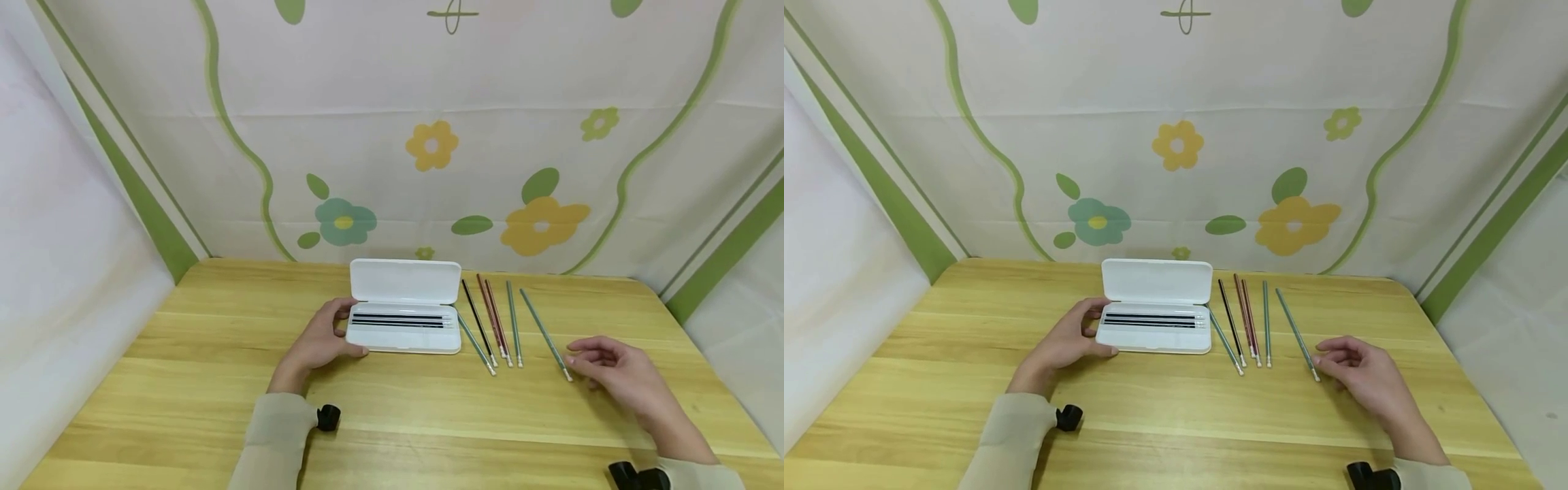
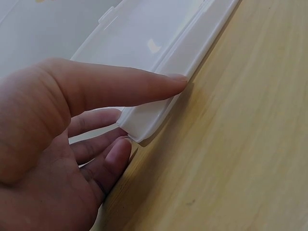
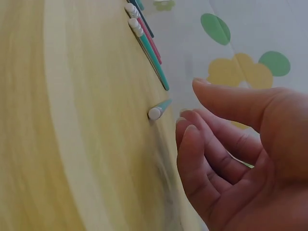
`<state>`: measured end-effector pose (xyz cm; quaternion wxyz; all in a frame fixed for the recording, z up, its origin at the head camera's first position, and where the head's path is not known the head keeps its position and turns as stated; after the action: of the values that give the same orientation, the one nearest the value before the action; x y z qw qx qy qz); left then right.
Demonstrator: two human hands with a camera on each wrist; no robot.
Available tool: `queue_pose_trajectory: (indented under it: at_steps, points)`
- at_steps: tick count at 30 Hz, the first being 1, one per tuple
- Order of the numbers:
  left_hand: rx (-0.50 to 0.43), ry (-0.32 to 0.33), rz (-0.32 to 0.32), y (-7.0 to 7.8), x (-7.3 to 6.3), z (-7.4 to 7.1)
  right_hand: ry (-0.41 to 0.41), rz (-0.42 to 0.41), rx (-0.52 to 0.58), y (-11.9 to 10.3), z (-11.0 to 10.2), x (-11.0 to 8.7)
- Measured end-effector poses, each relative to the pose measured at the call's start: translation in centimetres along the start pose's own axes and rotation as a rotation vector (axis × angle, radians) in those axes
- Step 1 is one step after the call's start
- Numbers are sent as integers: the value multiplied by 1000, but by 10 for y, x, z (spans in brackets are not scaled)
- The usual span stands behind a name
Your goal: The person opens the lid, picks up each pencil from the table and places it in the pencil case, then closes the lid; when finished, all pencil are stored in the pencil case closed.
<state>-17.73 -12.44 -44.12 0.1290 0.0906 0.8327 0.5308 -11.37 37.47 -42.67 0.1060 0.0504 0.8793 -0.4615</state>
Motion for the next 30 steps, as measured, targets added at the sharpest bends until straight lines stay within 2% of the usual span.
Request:
queue_pose_trajectory:
  at_steps: [5, 9, 30]
  points:
    - [4, 3, 1, 0, 0, 0, -53, 48, -20, 2, 0, 1]
    - [4, 2, 1, 0, 0, 1, -78, 56, -44, 2, 2, 2]
    - [0, 8, 10, -2, 2, 0, -26, 63, -223, -3, 6, 1]
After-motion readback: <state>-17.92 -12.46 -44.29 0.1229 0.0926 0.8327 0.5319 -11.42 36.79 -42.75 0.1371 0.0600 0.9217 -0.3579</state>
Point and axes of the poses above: each hand's wrist, its own x-axis towards the middle knuckle, its own z-axis out of the palm, y = z × x, the point moved 2 cm from there along x, towards the middle knuckle, and after that the axes turned 4 degrees about -y, right-handed, at the moved point
